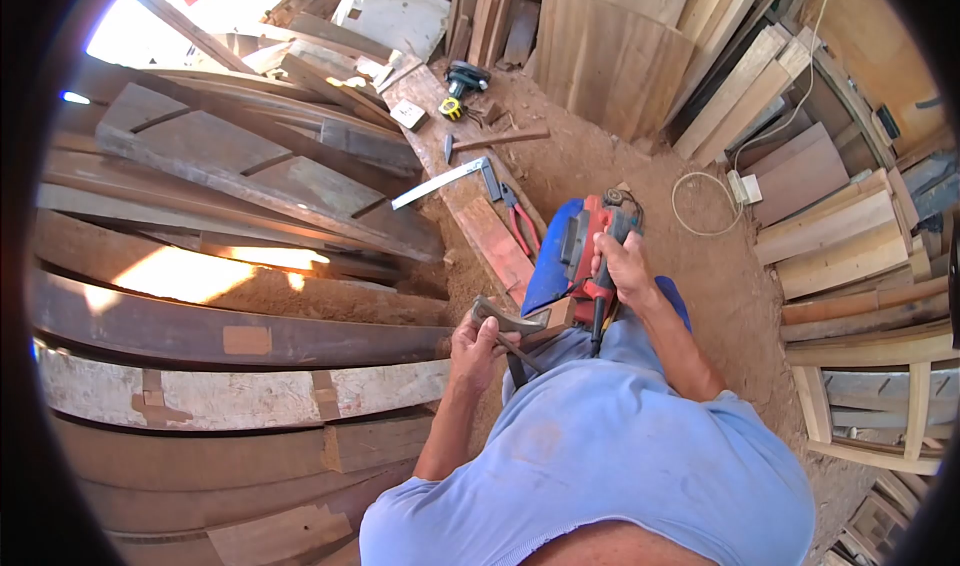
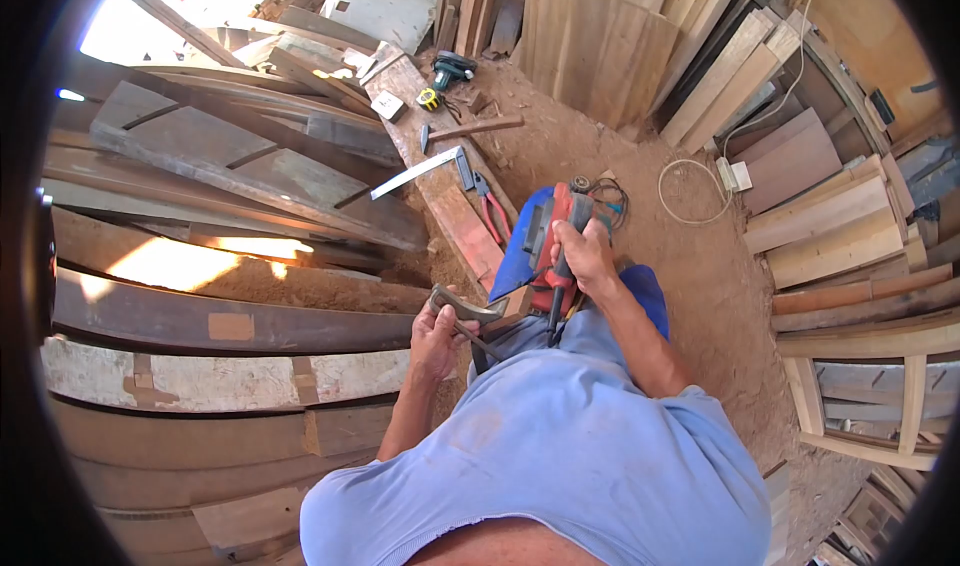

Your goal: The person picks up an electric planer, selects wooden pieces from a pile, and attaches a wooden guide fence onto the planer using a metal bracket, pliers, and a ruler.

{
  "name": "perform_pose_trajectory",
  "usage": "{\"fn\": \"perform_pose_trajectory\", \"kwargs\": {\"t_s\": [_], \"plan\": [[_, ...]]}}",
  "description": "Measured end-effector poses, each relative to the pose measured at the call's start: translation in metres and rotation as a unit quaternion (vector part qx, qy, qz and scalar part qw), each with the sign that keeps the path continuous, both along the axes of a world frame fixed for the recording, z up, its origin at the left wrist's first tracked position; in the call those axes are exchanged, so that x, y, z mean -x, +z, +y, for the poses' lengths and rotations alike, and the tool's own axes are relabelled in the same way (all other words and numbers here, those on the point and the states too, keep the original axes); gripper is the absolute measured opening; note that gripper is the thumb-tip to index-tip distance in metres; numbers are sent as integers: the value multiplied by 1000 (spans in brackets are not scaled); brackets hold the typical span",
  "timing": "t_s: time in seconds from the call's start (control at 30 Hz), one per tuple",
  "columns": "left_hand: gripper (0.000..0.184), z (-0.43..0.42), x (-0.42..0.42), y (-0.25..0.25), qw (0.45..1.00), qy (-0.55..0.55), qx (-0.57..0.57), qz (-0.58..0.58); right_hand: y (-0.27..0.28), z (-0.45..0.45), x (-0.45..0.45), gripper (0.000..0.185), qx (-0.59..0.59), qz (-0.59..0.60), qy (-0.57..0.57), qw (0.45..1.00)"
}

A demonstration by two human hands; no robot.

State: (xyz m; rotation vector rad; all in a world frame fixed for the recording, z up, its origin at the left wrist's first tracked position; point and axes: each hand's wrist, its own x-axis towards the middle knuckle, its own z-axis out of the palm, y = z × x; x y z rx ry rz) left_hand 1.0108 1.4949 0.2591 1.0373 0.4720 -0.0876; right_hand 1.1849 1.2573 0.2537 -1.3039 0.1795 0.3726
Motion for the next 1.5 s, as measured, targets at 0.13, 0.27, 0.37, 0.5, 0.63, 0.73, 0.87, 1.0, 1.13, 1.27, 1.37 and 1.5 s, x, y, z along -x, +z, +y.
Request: {"fn": "perform_pose_trajectory", "kwargs": {"t_s": [0.13, 0.27, 0.37, 0.5, 0.63, 0.73, 0.87, 1.0, 1.13, 1.27, 1.37, 1.5], "plan": [[67, 41, 6, 8, 973, -155, -165, -36, 2, -2, 0, 17, 0, 4, -4, 1000], [82, 44, 8, -17, 942, -262, -161, -135, 3, -2, -2, 15, -62, 54, -29, 996], [88, 45, -2, -41, 915, -344, -191, -91, -4, -7, -4, 14, -107, 81, -32, 990], [84, 47, -15, -61, 888, -395, -237, -22, 3, -16, 0, 12, -129, 112, -39, 984], [87, 17, -19, -69, 933, -279, -183, -136, -5, -18, 0, 12, -145, 109, -51, 982], [81, 20, -17, -81, 933, -281, -212, -76, -2, -17, 2, 13, -160, 103, -47, 981], [65, 29, -10, -57, 952, -227, -202, 36, 12, -12, 2, 20, -166, 68, -22, 983], [42, 53, -22, -41, 996, -51, -42, 56, 58, -6, -9, 33, -156, -34, 48, 986], [43, 68, -63, -4, 997, 38, -1, -60, 131, -14, -13, 51, -214, -178, 112, 954], [48, 82, -103, -6, 978, 51, -49, -195, 145, -16, -27, 42, -214, -278, 75, 933], [48, 63, -133, 12, 967, 73, -107, -219, 130, -8, -24, 39, -85, -256, 37, 962], [43, 37, -149, 39, 958, 174, -114, -199, 68, -1, -10, 32, -129, -192, 43, 972]]}}
